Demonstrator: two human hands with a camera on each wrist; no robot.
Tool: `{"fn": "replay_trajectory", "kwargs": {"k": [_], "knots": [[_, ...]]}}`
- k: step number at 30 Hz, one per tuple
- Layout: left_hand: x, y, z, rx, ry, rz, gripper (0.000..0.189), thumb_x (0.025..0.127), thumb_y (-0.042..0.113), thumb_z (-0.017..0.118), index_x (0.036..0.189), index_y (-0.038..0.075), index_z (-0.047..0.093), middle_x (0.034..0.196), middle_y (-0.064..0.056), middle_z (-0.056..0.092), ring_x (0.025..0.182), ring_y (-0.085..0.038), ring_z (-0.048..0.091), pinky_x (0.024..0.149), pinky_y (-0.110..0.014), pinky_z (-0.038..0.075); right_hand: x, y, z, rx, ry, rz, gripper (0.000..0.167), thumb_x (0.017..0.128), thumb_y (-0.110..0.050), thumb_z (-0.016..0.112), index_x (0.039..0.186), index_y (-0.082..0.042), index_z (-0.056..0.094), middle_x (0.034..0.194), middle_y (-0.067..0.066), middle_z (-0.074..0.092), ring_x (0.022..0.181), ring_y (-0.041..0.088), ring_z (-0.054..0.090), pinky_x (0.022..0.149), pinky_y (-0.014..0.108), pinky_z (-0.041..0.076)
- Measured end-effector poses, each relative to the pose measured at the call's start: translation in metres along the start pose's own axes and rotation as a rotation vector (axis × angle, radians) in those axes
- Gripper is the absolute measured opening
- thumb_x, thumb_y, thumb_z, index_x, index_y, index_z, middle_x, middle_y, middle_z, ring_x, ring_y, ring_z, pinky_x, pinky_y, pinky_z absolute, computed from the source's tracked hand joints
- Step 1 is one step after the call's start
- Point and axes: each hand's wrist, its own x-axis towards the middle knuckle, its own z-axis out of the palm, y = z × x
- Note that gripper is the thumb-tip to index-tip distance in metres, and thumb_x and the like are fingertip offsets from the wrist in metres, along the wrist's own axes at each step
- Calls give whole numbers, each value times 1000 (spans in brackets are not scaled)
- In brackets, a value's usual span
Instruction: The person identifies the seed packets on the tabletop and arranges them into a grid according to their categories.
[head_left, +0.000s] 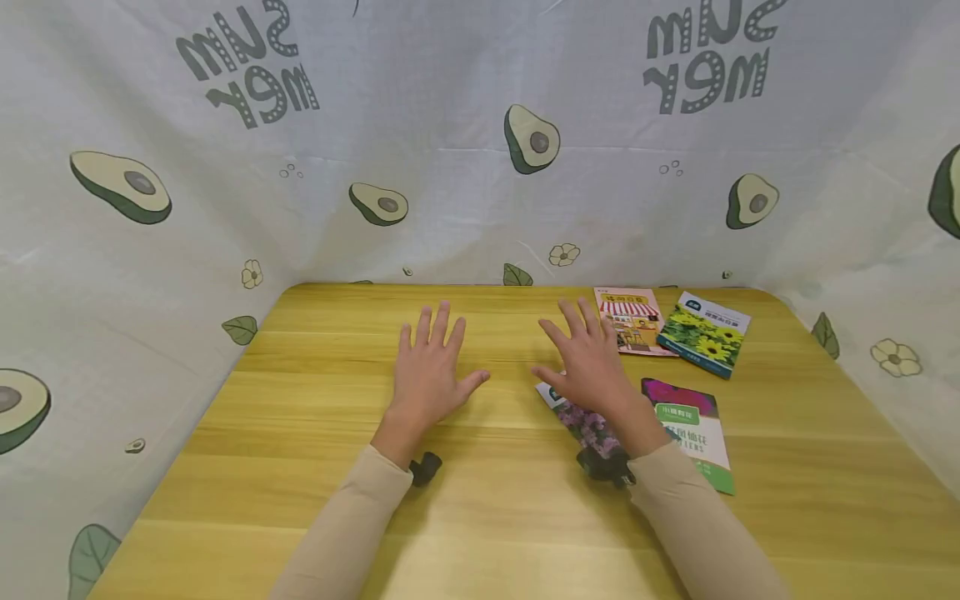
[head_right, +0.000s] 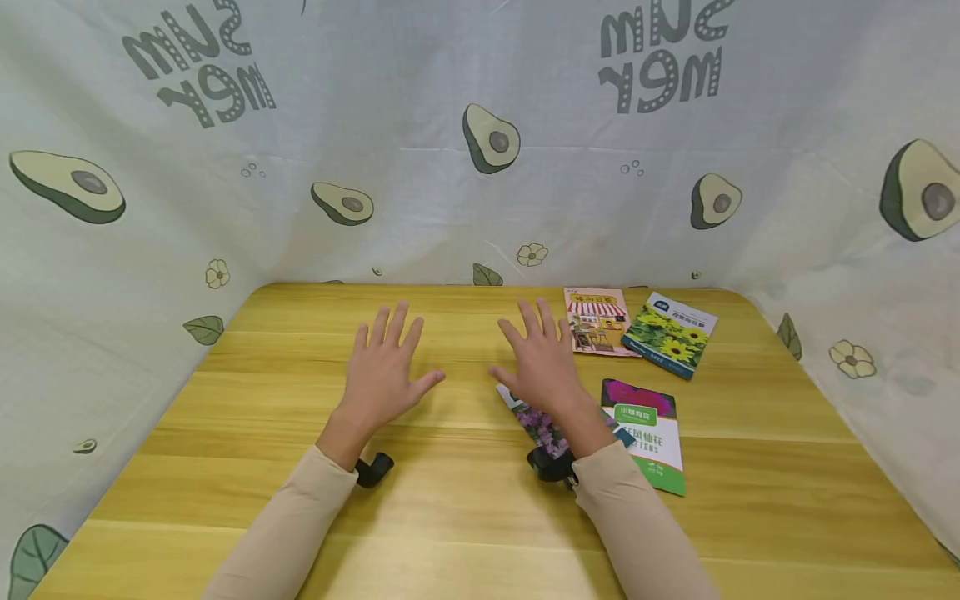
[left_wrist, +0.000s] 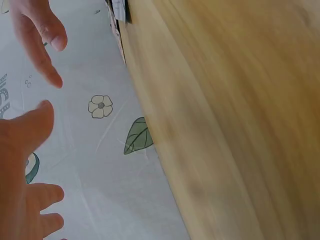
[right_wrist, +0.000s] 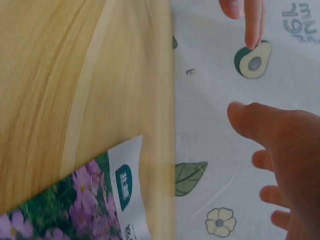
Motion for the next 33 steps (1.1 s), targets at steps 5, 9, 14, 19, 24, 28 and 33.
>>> {"fn": "replay_trajectory", "kwargs": {"k": [5, 9, 14, 19, 24, 28, 33], "knots": [[0, 4, 0, -40, 41, 59, 74, 94, 60, 56, 150, 14, 41, 165, -12, 23, 153, -35, 23, 120, -57, 30, -9, 9, -11, 56, -49, -38, 65, 92, -41, 68, 146, -11, 49, 159, 22, 32, 150, 46, 20, 114, 73, 24], [0, 8, -1, -62, 60, 121, 68, 94, 51, 61, 147, 12, 45, 163, -14, 28, 150, -35, 30, 117, -55, 36, -24, 26, -23, 110, -84, -68, 60, 93, -32, 68, 145, -8, 50, 156, 23, 36, 147, 47, 27, 114, 72, 25], [-1, 14, -3, -83, 45, 193, 62, 96, 46, 61, 145, 11, 49, 161, -14, 34, 147, -33, 37, 115, -50, 40, -47, 52, -33, 153, -90, -90, 54, 92, -23, 69, 140, -3, 54, 149, 28, 43, 139, 50, 37, 109, 70, 34], [-1, 23, -2, -125, 24, 255, 57, 96, 41, 63, 143, 11, 52, 159, -13, 38, 146, -32, 38, 116, -49, 40, -69, 81, -35, 170, -121, -68, 53, 91, -22, 70, 137, -1, 56, 146, 28, 46, 134, 51, 41, 105, 68, 40], [-2, 33, 1, -110, 26, 307, 56, 95, 42, 63, 142, 13, 53, 158, -11, 39, 146, -30, 39, 115, -47, 41, -87, 105, -34, 146, -138, -55, 51, 90, -20, 72, 134, 2, 57, 143, 33, 48, 129, 54, 44, 103, 68, 41], [-2, 43, 1, -113, 20, 351, 56, 95, 42, 62, 142, 14, 52, 158, -10, 39, 146, -29, 39, 116, -46, 41, -97, 118, -34, 132, -163, -33, 52, 89, -22, 72, 133, 2, 58, 139, 36, 50, 125, 56, 48, 100, 69, 43], [-3, 54, -1, -121, 11, 389, 56, 95, 42, 63, 142, 15, 52, 158, -9, 39, 145, -28, 40, 116, -45, 41, -107, 127, -34, 141, -197, 1, 53, 89, -23, 73, 132, 3, 58, 139, 37, 48, 124, 58, 48, 98, 69, 44]]}}
